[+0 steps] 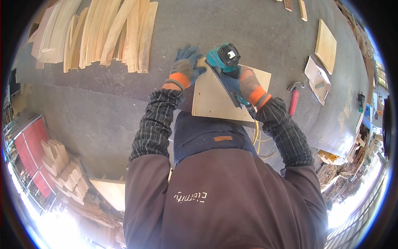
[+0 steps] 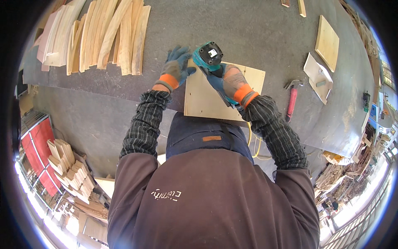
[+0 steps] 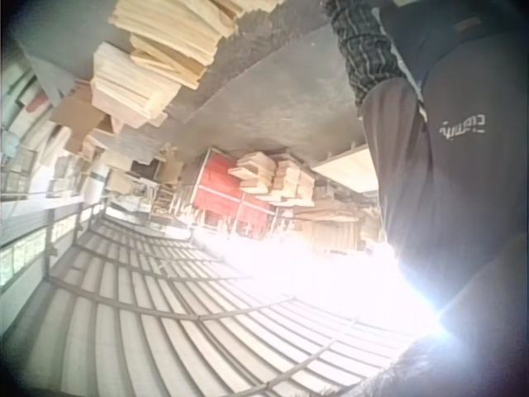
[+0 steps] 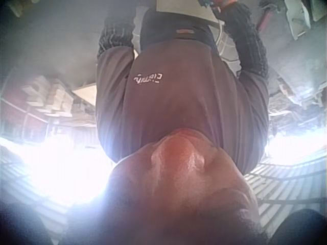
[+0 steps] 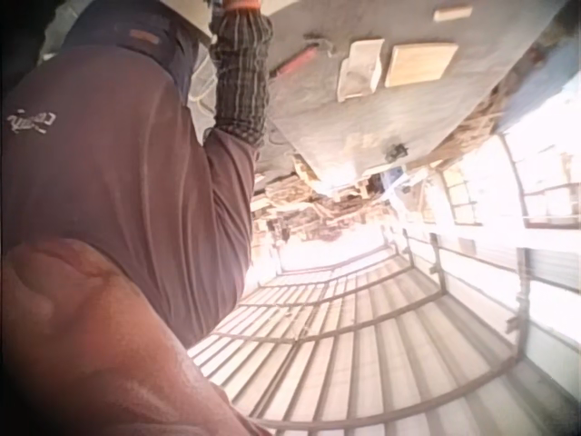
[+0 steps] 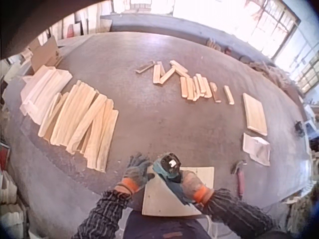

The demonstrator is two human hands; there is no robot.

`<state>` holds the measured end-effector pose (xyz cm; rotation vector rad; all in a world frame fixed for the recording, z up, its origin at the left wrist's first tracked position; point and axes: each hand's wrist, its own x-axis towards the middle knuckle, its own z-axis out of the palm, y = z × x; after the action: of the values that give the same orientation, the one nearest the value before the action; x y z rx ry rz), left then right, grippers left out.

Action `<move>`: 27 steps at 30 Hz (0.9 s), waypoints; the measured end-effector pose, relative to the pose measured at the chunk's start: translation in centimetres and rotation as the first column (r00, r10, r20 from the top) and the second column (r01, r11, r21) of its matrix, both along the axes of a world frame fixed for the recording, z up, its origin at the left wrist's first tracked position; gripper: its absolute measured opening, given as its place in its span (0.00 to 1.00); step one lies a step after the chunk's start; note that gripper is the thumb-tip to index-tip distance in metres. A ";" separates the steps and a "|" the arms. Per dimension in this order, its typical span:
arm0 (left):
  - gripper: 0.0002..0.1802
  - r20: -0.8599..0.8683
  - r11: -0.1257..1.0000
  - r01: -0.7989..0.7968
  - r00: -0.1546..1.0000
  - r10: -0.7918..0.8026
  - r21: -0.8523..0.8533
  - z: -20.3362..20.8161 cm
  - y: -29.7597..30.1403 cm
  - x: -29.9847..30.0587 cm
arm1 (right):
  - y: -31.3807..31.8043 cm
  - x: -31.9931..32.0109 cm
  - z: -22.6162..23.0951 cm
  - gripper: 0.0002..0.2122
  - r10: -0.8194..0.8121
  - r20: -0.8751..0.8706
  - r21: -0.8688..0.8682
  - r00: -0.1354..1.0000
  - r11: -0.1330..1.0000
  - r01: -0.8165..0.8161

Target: Using a pneumatic nail gun to attach thin wood strips to a larger wood panel.

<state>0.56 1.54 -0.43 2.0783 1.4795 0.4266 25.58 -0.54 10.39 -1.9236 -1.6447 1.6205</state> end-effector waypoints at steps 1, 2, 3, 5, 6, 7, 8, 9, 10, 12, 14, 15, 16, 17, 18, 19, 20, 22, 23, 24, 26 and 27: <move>0.33 0.000 1.000 -0.001 1.000 0.001 0.001 0.1 0.0 0.0 | 0.0 0.1 0.3 0.15 0.001 0.000 0.001 1.000 1.000 -0.001; 0.33 -0.008 1.000 -0.002 1.000 0.002 -0.014 0.2 0.0 0.0 | -0.1 0.3 0.8 0.15 0.011 0.010 -0.028 1.000 1.000 -0.010; 0.33 -0.017 1.000 -0.002 1.000 0.001 -0.029 0.2 0.0 0.0 | -0.2 0.5 1.2 0.16 0.020 0.019 -0.056 1.000 0.998 -0.019; 0.32 -0.005 1.000 0.005 1.000 -0.006 -0.028 0.3 0.2 0.1 | -0.9 1.4 0.7 0.15 0.014 0.021 -0.009 1.000 1.000 -0.014; 0.32 0.005 1.000 0.009 1.000 -0.009 -0.027 0.3 0.3 0.2 | -1.2 1.9 0.5 0.15 0.012 0.021 0.037 1.000 0.999 -0.012; 0.32 0.005 1.000 0.013 1.000 -0.013 -0.026 0.4 0.4 0.2 | -1.3 2.2 0.7 0.15 0.007 0.021 0.038 1.000 0.999 -0.008; 0.31 -0.001 0.999 0.012 1.000 -0.012 -0.036 0.4 0.4 0.2 | -1.3 2.5 1.0 0.14 -0.014 0.043 -0.005 0.999 1.000 0.014; 0.30 -0.007 0.999 0.012 1.000 -0.012 -0.046 0.5 0.3 0.2 | -1.4 2.8 1.3 0.14 -0.034 0.066 -0.048 0.997 0.998 0.037; 0.30 -0.006 0.999 0.020 1.000 -0.020 -0.044 0.7 0.3 0.2 | -1.5 3.4 1.6 0.14 -0.042 0.066 -0.046 0.997 0.998 0.045; 0.29 -0.005 0.998 0.006 1.000 -0.006 -0.058 1.0 0.3 0.3 | -1.7 4.9 2.0 0.13 -0.100 -0.014 -0.101 0.995 0.990 0.098; 0.30 -0.004 0.998 0.011 1.000 -0.012 -0.062 1.0 0.4 0.4 | -2.5 6.3 1.5 0.13 -0.101 -0.020 -0.031 0.995 0.995 0.100; 0.30 -0.003 0.998 0.006 1.000 -0.007 -0.068 1.0 0.5 0.5 | -2.9 7.1 1.2 0.12 -0.090 -0.026 0.038 0.996 0.995 0.091; 0.30 -0.003 0.998 0.019 1.000 -0.019 -0.066 0.8 0.5 0.5 | -3.2 7.8 1.0 0.12 -0.102 -0.026 0.039 0.994 0.994 0.103; 0.30 -0.009 0.997 0.018 1.000 -0.019 -0.072 0.7 0.6 0.5 | -3.4 8.5 0.8 0.12 -0.127 -0.035 0.022 0.991 0.992 0.128; 0.30 -0.014 0.997 0.019 1.000 -0.020 -0.078 0.5 0.6 0.5 | -3.7 9.2 0.6 0.12 -0.153 -0.042 0.005 0.987 0.988 0.153; 0.30 -0.017 0.997 0.028 0.999 -0.029 -0.076 0.3 0.6 0.4 | -3.8 9.5 0.8 0.12 -0.162 -0.045 0.006 0.986 0.987 0.162; 0.31 -0.017 0.997 0.014 1.000 -0.015 -0.082 0.2 0.6 0.3 | -3.9 9.7 1.2 0.12 -0.217 -0.049 -0.020 0.975 0.976 0.217; 0.31 -0.018 0.996 0.012 1.000 -0.014 -0.087 0.2 0.7 0.3 | -4.3 10.6 1.6 0.12 -0.285 -0.053 -0.046 0.957 0.958 0.283; 0.31 -0.021 0.997 0.018 1.000 -0.020 -0.080 0.3 0.7 0.3 | -4.6 11.3 1.7 0.12 -0.275 -0.060 -0.020 0.960 0.962 0.274; 0.31 -0.023 0.997 0.023 0.999 -0.025 -0.074 0.5 0.8 0.4 | -4.9 12.0 1.7 0.13 -0.264 -0.066 0.005 0.962 0.964 0.265; 0.31 -0.020 0.997 0.041 0.999 -0.042 -0.066 0.5 1.0 0.5 | -5.6 13.5 0.9 0.13 -0.309 -0.075 0.006 0.948 0.951 0.310; 0.31 -0.015 0.997 0.047 0.999 -0.048 -0.061 0.4 1.0 0.5 | -5.9 14.2 0.5 0.13 -0.343 -0.081 0.005 0.936 0.939 0.344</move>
<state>1.06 2.58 -0.01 2.0699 1.4318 0.3430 39.81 -6.49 10.87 -1.9741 -1.2043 1.5114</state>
